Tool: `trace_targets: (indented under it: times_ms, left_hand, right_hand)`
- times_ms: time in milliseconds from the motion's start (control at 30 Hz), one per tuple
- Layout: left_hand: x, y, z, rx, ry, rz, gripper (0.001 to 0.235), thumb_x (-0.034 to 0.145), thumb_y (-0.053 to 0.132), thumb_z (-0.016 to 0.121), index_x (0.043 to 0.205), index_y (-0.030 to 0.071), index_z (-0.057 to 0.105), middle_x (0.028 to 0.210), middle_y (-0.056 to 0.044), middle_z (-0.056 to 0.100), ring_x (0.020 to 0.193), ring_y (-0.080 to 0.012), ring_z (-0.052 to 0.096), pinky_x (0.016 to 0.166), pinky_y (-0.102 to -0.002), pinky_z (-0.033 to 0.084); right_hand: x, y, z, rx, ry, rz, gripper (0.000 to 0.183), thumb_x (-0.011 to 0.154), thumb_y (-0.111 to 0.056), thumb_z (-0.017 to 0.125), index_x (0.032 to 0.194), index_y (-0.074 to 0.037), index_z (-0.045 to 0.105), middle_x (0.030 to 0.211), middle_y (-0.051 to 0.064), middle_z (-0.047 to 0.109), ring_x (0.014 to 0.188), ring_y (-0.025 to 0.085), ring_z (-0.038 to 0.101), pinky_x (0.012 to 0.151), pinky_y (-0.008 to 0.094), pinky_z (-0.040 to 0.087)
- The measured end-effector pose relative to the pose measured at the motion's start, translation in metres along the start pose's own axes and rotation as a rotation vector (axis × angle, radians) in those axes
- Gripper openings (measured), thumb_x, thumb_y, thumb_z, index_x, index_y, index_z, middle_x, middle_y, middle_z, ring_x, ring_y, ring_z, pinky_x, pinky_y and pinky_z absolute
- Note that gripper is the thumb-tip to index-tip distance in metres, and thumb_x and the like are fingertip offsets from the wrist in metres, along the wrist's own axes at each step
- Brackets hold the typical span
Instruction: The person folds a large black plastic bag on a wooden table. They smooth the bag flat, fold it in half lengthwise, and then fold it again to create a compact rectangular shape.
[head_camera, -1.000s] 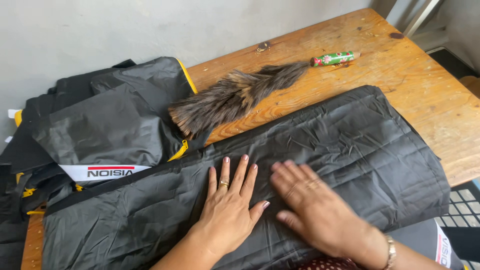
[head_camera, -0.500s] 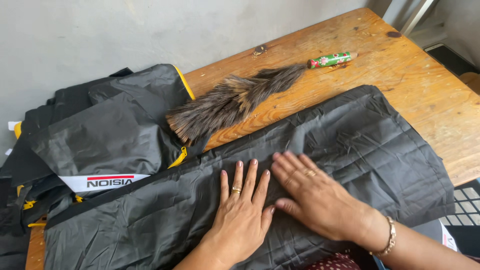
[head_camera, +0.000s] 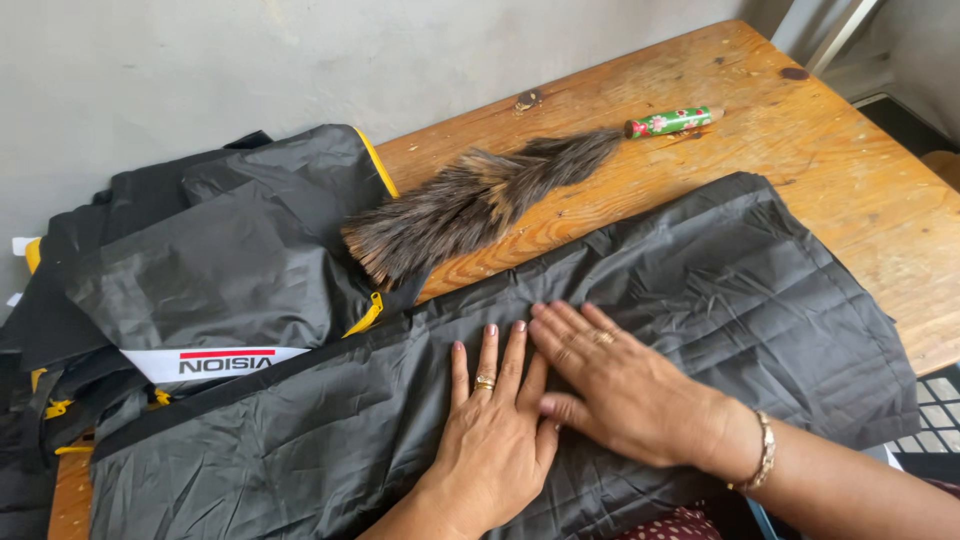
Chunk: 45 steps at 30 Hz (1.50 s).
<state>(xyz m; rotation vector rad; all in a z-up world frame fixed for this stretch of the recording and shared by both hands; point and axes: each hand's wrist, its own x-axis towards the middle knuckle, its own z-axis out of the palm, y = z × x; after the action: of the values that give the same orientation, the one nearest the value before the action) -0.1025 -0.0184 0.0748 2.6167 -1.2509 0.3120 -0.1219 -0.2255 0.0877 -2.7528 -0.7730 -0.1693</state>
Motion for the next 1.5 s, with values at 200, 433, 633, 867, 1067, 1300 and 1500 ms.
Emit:
trace_targets:
  times_ms: [200,433,633,867,1067,1300,1500]
  left_hand:
    - [0.0,0.0,-0.001,0.023,0.004,0.013,0.069,0.098,0.045,0.049,0.155,0.006,0.04,0.164,-0.027,0.027,0.15,-0.0496,0.023,0.118,-0.07,0.013]
    - [-0.003,0.0,0.006,-0.026,-0.007,0.006,0.072,0.091,0.043,0.058,0.15,0.004,0.043,0.162,-0.027,0.031,0.149,-0.0498,0.026,0.116,-0.072,0.014]
    - [-0.004,-0.002,0.012,0.216,0.041,0.03,0.079,0.092,0.047,0.042,0.163,0.014,0.026,0.167,-0.021,0.021,0.153,-0.0425,0.018,0.125,-0.063,0.001]
    - [0.003,0.0,-0.006,-0.026,-0.037,0.009,0.072,0.096,0.04,0.05,0.157,0.006,0.035,0.164,-0.024,0.029,0.15,-0.0479,0.023,0.118,-0.067,0.012]
    - [-0.005,-0.002,-0.01,0.033,-0.016,0.05,0.068,0.098,0.044,0.05,0.154,0.006,0.041,0.165,-0.025,0.028,0.15,-0.0482,0.024,0.118,-0.067,0.014]
    - [-0.04,-0.024,-0.005,0.169,-0.185,0.036,0.081,0.089,0.048,0.057,0.156,0.009,0.034,0.169,-0.021,0.019,0.148,-0.0473,0.02,0.113,-0.065,0.014]
    - [0.033,0.019,-0.039,-0.233,-0.128,-0.076,0.068,0.104,0.042,0.044,0.149,-0.009,0.038,0.163,-0.035,0.023,0.153,-0.0509,0.015,0.119,-0.066,0.008]
  right_hand:
    - [-0.006,0.088,0.004,-0.158,-0.029,0.421,0.081,0.104,-0.061,0.032,0.16,-0.002,0.026,0.167,0.019,0.026,0.155,0.031,0.022,0.124,0.046,0.015]
    - [0.014,-0.007,-0.012,-0.077,0.131,0.174,0.079,0.1,-0.051,0.052,0.151,0.007,0.036,0.159,0.034,0.034,0.151,0.048,0.028,0.122,0.06,0.02]
    - [0.022,-0.035,-0.005,0.133,-0.016,-0.038,0.084,0.109,-0.059,0.027,0.159,0.008,0.02,0.167,0.03,0.021,0.156,0.041,0.015,0.124,0.053,0.008]
    - [0.005,0.009,0.011,-0.092,0.092,0.072,0.08,0.108,-0.058,0.029,0.161,0.003,0.022,0.168,0.025,0.022,0.157,0.036,0.017,0.127,0.046,0.009]
    - [-0.02,0.053,0.007,-0.178,0.069,0.354,0.086,0.104,-0.062,0.037,0.158,0.004,0.026,0.167,0.026,0.022,0.156,0.037,0.019,0.124,0.047,0.016]
    - [-0.024,-0.021,0.003,-0.203,0.159,0.117,0.086,0.102,-0.062,0.046,0.155,0.005,0.032,0.163,0.027,0.032,0.155,0.037,0.025,0.127,0.049,0.016]
    - [-0.022,-0.021,0.029,-0.303,0.181,0.132,0.075,0.098,-0.039,0.038,0.156,0.006,0.028,0.164,0.027,0.029,0.154,0.043,0.027,0.126,0.053,0.022]
